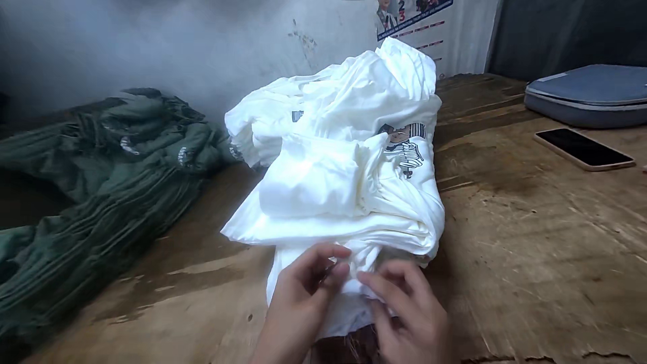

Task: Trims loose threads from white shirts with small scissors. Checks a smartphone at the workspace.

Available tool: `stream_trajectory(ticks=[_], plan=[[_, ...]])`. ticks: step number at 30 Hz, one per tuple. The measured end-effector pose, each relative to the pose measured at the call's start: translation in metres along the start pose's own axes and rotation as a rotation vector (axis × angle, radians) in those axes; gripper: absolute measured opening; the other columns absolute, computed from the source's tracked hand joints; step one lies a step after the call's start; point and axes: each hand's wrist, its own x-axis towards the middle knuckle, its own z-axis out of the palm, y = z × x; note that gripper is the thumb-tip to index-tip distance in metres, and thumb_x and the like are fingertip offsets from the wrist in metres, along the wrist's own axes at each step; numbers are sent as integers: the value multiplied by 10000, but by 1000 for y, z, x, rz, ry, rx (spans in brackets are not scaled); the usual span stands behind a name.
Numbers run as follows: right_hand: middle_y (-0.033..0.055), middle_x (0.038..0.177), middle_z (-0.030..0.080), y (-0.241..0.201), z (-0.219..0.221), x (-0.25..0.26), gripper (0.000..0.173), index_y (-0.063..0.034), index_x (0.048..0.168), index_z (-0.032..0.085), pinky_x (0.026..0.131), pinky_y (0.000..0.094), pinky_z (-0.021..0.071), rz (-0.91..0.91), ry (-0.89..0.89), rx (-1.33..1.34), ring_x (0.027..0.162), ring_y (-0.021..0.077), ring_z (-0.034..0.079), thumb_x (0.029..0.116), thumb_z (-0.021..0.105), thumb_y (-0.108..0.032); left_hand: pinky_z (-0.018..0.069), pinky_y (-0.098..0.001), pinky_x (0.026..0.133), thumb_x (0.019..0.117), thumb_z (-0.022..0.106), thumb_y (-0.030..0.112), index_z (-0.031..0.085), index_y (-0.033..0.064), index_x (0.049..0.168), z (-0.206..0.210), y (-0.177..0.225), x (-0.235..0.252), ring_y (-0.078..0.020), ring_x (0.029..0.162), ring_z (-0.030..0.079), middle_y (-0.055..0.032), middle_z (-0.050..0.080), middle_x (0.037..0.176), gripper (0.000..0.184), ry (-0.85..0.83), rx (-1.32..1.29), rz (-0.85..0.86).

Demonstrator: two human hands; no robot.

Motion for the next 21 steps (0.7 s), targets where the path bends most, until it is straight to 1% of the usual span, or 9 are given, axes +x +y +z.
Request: stream_trajectory(ticks=[3,5,7,10,14,16,17,19,21], plan=[[29,947,726,-2,-28,-22,109,-98,996,784,878,182,557,-103,71,-143,941,74,677,930,709,-55,565,-210,639,869,786,134,698,51,1171,-1,5,-12,-57,732,669,25,723,873,326,-63,66,16],[27,950,711,-5,-44,-34,90,-76,972,760,890,160,538,-81,59,-141,955,58,665,958,675,-50,571,-221,700,849,838,238,701,49,1211,-3,6,-23,-60,849,665,2,706,1006,430,-94,197,119],[46,946,716,-8,-52,-40,81,-55,940,747,881,157,537,-21,39,-109,951,55,668,966,671,-45,562,-227,793,876,816,366,758,140,1146,-1,4,-32,-64,947,658,-3,710,1042,357,-54,428,316],[63,944,715,-12,-50,-46,67,-40,930,732,889,165,545,-14,37,-63,958,65,674,966,677,-52,410,-345,864,968,713,314,733,253,1124,11,4,-43,-142,924,590,28,696,1001,168,44,796,649],[79,928,711,-21,-40,-47,44,-29,924,728,865,168,549,9,55,-45,933,83,676,944,691,-44,352,-357,816,1011,598,163,729,165,1135,26,2,-44,-192,844,529,-6,712,997,180,83,1107,943],[80,900,709,-24,-40,-44,53,-69,894,743,812,212,563,108,21,-219,883,116,675,897,732,-121,355,-354,806,998,609,184,740,175,1088,26,-2,-41,-186,818,525,6,711,962,159,144,1121,917],[108,940,721,-25,-42,-40,124,-90,894,758,789,310,556,177,-29,-331,886,183,678,866,771,-210,365,-353,815,987,630,210,747,199,1075,24,-3,-40,-179,822,540,16,715,955,146,172,1097,870],[210,1150,683,-27,-45,-31,418,-86,979,776,827,486,529,298,-119,-473,993,325,662,799,833,-459,379,-347,835,976,657,249,736,239,1083,20,-2,-40,-160,847,557,30,692,943,133,192,1029,765],[235,1235,655,-24,-41,-24,627,-87,1095,764,834,509,528,305,-87,-574,1035,355,656,768,797,-620,378,-338,842,976,669,256,726,251,1118,18,-2,-40,-150,863,559,32,682,956,153,180,984,718]])
